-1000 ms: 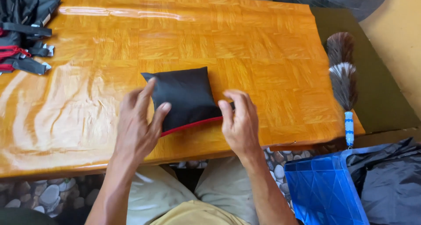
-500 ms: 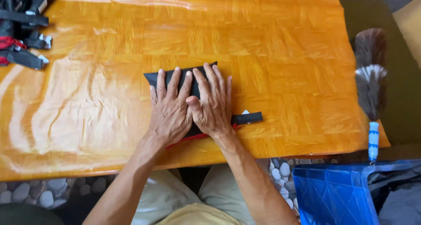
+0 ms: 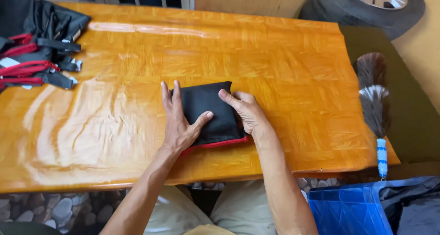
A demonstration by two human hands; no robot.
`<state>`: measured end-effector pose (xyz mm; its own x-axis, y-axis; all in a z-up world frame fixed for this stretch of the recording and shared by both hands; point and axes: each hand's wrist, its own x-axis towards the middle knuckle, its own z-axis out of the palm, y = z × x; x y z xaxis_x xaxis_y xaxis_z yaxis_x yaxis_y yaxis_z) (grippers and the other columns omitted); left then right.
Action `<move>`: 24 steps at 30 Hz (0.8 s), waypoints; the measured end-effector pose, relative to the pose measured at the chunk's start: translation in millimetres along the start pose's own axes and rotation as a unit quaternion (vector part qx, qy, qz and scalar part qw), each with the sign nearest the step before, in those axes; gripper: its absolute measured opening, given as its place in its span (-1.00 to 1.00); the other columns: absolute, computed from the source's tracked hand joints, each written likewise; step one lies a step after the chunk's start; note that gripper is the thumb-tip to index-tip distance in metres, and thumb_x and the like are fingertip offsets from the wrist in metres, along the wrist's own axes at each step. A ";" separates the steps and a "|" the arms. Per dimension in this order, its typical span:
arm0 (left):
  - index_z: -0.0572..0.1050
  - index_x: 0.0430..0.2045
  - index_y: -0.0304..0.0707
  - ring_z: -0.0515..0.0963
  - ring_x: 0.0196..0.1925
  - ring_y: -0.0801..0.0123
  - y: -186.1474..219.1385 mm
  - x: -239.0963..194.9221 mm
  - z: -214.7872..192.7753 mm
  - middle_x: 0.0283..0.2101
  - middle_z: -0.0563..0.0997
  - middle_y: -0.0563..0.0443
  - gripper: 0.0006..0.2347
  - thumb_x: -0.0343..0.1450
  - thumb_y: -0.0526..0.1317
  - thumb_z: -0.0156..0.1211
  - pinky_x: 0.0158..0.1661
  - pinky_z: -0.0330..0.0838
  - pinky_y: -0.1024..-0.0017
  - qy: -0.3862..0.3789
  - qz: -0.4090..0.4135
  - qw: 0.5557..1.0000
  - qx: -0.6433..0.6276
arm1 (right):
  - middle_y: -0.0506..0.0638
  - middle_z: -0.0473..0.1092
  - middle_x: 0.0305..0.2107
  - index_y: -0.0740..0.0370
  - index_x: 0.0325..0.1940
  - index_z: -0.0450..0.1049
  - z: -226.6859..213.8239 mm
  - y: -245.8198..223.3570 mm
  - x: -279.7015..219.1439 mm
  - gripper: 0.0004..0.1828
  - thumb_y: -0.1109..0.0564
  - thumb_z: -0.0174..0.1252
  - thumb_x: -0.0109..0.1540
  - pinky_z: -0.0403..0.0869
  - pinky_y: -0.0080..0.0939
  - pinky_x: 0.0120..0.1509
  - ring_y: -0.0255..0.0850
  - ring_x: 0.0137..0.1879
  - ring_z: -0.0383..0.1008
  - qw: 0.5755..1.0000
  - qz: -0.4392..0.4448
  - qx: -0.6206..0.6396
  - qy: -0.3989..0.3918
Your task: The person folds a long black fabric item on a wooden table, rolling it into a compact bundle. They then place the bundle into a black drawstring pouch, secure it, and use a feather duster to clean the table surface before placing the pouch into a green bucket.
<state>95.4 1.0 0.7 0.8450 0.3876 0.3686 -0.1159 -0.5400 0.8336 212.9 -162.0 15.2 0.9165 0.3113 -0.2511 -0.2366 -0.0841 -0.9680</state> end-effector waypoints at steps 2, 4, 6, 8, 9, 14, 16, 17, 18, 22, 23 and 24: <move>-0.10 0.52 0.01 -0.15 0.57 -0.31 3.5 4.1 3.8 0.54 -0.30 -0.40 0.02 0.22 0.00 0.58 0.42 0.04 -0.11 0.053 -0.043 0.994 -0.083 | 0.29 0.55 -0.17 0.37 0.17 0.51 6.5 -19.0 -3.7 -0.24 0.01 0.59 -0.02 0.63 0.04 -0.17 0.06 -0.12 0.63 0.995 0.020 0.086 -0.045; -0.11 0.52 -0.02 -0.12 0.56 -0.29 -2.7 7.2 5.6 0.53 -0.24 -0.40 0.01 0.24 0.00 0.56 0.42 0.01 -0.13 0.065 -0.045 0.992 -0.097 | 0.26 0.55 -0.20 0.33 0.15 0.52 10.7 -31.2 -11.8 -0.28 0.05 0.59 -0.04 0.64 0.06 -0.19 0.07 -0.15 0.64 0.994 0.016 0.092 -0.056; -0.12 0.52 -0.05 -0.10 0.56 -0.26 -6.3 8.1 4.6 0.52 -0.18 -0.40 0.00 0.26 0.00 0.55 0.42 -0.03 -0.15 0.080 -0.056 0.989 -0.111 | 0.23 0.56 -0.22 0.28 0.12 0.53 14.7 -36.3 -17.0 -0.31 0.09 0.59 -0.05 0.65 0.08 -0.22 0.07 -0.18 0.64 0.993 0.019 0.093 -0.073; -0.18 0.51 -0.19 -0.01 0.50 -0.44 -5.5 10.2 -0.3 0.45 -0.11 -0.52 0.09 0.19 -0.10 0.62 0.42 -0.09 -0.23 0.080 -0.137 0.967 -0.198 | 0.22 0.55 -0.20 0.26 0.17 0.51 18.1 -37.6 -18.0 -0.27 0.11 0.58 -0.06 0.65 0.10 -0.19 0.06 -0.15 0.64 0.992 0.007 0.096 -0.087; -0.18 0.51 -0.19 -0.01 0.50 -0.44 -0.3 15.5 -7.1 0.45 -0.11 -0.52 0.09 0.19 -0.10 0.62 0.42 -0.09 -0.23 0.085 -0.136 0.967 -0.198 | 0.22 0.55 -0.20 0.26 0.17 0.51 18.7 -26.1 -9.6 -0.27 0.11 0.58 -0.06 0.65 0.10 -0.19 0.06 -0.15 0.64 0.991 0.006 0.094 -0.091; 0.09 0.48 0.11 0.63 -0.13 0.11 6.9 33.7 -19.6 -0.08 0.55 -0.17 0.13 -0.05 -0.24 0.72 -0.32 0.65 0.25 0.021 -0.301 0.912 -0.277 | 0.25 0.56 -0.36 0.38 -0.04 0.56 23.6 6.0 8.7 -0.47 0.23 0.56 -0.04 0.66 0.02 -0.27 0.06 -0.28 0.65 0.981 0.002 0.173 -0.082; 0.11 0.47 0.09 0.64 -0.15 0.14 0.2 40.4 -19.4 -0.08 0.57 -0.18 0.11 -0.04 -0.22 0.73 -0.34 0.65 0.26 0.027 -0.303 0.915 -0.265 | 0.25 0.57 -0.33 0.37 -0.01 0.56 22.5 -0.4 3.3 -0.47 0.18 0.55 0.00 0.66 0.03 -0.23 0.06 -0.25 0.66 0.980 0.014 0.183 -0.073; 0.12 0.46 0.07 0.65 -0.16 0.16 -2.8 44.9 -19.1 -0.08 0.59 -0.19 0.09 -0.02 -0.19 0.74 -0.37 0.64 0.27 0.037 -0.303 0.917 -0.255 | 0.25 0.57 -0.29 0.35 0.03 0.55 21.8 -5.4 1.4 -0.46 0.12 0.54 0.03 0.66 0.05 -0.20 0.07 -0.21 0.66 0.979 0.022 0.190 -0.069; 0.12 0.46 0.07 0.65 -0.16 0.16 -4.9 44.9 -18.2 -0.08 0.59 -0.19 0.09 -0.02 -0.19 0.74 -0.37 0.64 0.27 0.040 -0.304 0.916 -0.259 | 0.25 0.57 -0.29 0.35 0.03 0.55 5.0 11.9 16.7 -0.46 0.12 0.54 0.03 0.66 0.05 -0.20 0.07 -0.21 0.66 0.980 0.022 0.186 -0.070; -0.15 0.52 0.04 0.29 0.24 -0.24 2.9 33.7 -20.3 0.24 0.27 -0.48 -0.10 0.35 -0.06 0.41 0.05 0.32 -0.18 0.023 -0.179 0.978 -0.106 | 0.35 0.22 0.27 0.28 0.48 0.13 -1.1 -20.3 -20.2 0.12 -0.12 0.56 0.01 0.27 0.19 0.41 0.17 0.39 0.19 0.994 -0.057 -0.072 -0.063; -0.12 0.52 0.06 -0.07 0.52 -0.42 9.0 28.4 -20.0 0.46 -0.02 -0.58 -0.24 0.46 -0.02 0.23 0.34 -0.03 -0.43 0.006 -0.094 0.996 0.000 | 0.50 0.01 0.42 0.33 0.56 -0.03 10.6 -53.4 -53.6 0.30 -0.22 0.53 -0.02 0.01 0.27 0.61 0.35 0.56 -0.06 0.976 -0.054 -0.207 -0.043; -0.12 0.52 0.06 -0.07 0.52 -0.42 16.2 28.4 -19.6 0.46 -0.02 -0.58 -0.24 0.46 -0.02 0.23 0.34 -0.03 -0.43 0.004 -0.097 0.995 -0.001 | 0.50 0.01 0.42 0.33 0.56 -0.03 15.0 -55.6 -49.8 0.30 -0.22 0.53 -0.02 0.01 0.27 0.61 0.35 0.56 -0.06 0.976 -0.051 -0.208 -0.042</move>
<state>107.2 17.9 32.7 0.8477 0.4897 0.2042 0.0478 -0.4539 0.8898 175.5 -158.6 81.4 0.8949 0.4127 -0.1701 0.0212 -0.4199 -0.9073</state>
